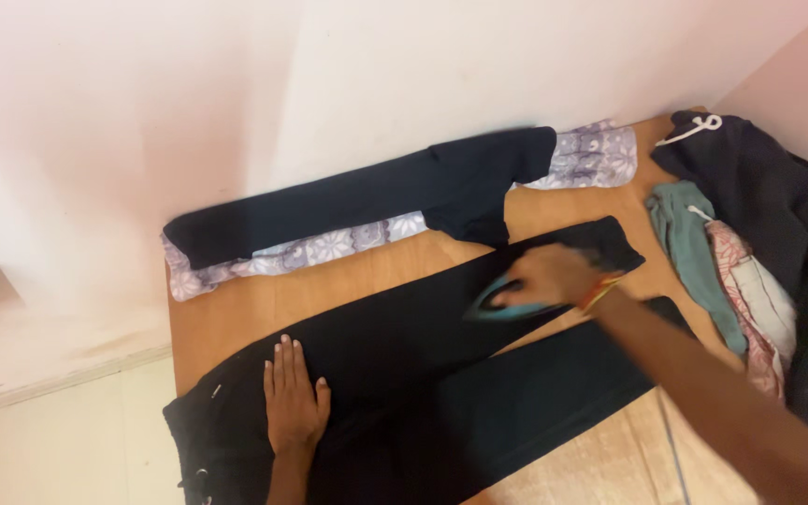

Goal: The person irons a pair of black trousers laid out on a wooden table. They use a blue electric iron to smooth the fabric, moving it back and forth along the legs and waist area while holding the garment in place with the other hand.

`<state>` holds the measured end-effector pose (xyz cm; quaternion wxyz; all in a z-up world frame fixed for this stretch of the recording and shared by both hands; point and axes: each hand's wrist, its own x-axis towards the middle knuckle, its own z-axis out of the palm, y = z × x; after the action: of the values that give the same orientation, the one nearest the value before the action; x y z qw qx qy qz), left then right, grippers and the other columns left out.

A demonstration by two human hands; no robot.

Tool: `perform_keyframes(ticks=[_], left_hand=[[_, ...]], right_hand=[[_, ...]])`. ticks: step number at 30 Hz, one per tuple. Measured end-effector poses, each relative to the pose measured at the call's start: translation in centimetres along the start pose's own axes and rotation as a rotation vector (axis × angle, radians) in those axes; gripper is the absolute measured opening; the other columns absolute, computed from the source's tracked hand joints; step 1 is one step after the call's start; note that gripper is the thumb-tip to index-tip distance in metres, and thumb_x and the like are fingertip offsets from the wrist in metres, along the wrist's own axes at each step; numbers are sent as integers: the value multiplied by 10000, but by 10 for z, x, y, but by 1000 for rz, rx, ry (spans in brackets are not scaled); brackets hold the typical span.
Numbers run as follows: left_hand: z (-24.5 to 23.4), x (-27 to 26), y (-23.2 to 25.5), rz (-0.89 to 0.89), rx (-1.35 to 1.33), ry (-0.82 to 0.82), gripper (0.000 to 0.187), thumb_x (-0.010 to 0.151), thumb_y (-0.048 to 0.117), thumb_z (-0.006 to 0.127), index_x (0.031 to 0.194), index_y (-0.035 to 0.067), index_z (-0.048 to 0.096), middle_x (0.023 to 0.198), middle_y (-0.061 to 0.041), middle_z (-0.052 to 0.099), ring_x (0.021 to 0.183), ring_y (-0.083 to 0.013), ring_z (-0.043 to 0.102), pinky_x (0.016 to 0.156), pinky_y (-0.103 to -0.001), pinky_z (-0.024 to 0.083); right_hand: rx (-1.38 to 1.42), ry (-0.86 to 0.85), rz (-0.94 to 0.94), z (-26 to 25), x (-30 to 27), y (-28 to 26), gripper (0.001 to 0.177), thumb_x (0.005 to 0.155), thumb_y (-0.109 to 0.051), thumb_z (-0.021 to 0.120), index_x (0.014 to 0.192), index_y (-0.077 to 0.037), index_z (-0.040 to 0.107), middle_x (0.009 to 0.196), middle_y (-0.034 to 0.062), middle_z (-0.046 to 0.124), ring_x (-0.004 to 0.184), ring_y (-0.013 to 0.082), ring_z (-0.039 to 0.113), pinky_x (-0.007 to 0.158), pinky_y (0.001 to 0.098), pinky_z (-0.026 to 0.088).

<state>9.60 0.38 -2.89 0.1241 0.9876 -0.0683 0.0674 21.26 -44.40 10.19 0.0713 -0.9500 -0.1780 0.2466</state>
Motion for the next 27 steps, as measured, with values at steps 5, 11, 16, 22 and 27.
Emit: perform_keyframes(ticks=[5,11,16,22,27], left_hand=[[-5,0,1,5,-44,11,721,889,276,498,1517,-37,337,1641,-189,290,1532,-319,243,1253,-483,170],[-7,-1,0,35,-99,39,715,896,249,509,1529,-38,337,1643,-204,299,1538,-323,254,1258,-487,175],[-1,-3,-4,39,-80,49,720,893,257,505,1531,-33,339,1635,-200,303,1535,-322,254,1259,-485,170],[1,-2,-3,7,-57,38,739,877,296,514,1519,-24,337,1627,-190,297,1523,-320,249,1246,-485,166],[2,-3,-7,20,-50,61,726,877,303,539,1499,-36,381,1623,-193,321,1519,-328,278,1247,-489,189]], right_hand=[[54,253,-326,46,35,-113,617,816,-676,673,746,-70,763,762,176,707,746,352,704,690,469,557],[80,254,-396,69,56,-154,592,787,-656,695,743,-68,752,771,175,704,760,365,704,683,485,555],[111,213,-170,37,21,-70,595,805,-660,657,849,-84,799,829,191,729,819,365,711,748,476,556],[626,37,527,19,-44,53,523,902,-533,597,1039,-46,728,707,150,700,587,271,672,537,406,489],[838,260,544,52,-48,96,561,977,-482,628,828,58,660,631,129,604,498,201,589,481,340,476]])
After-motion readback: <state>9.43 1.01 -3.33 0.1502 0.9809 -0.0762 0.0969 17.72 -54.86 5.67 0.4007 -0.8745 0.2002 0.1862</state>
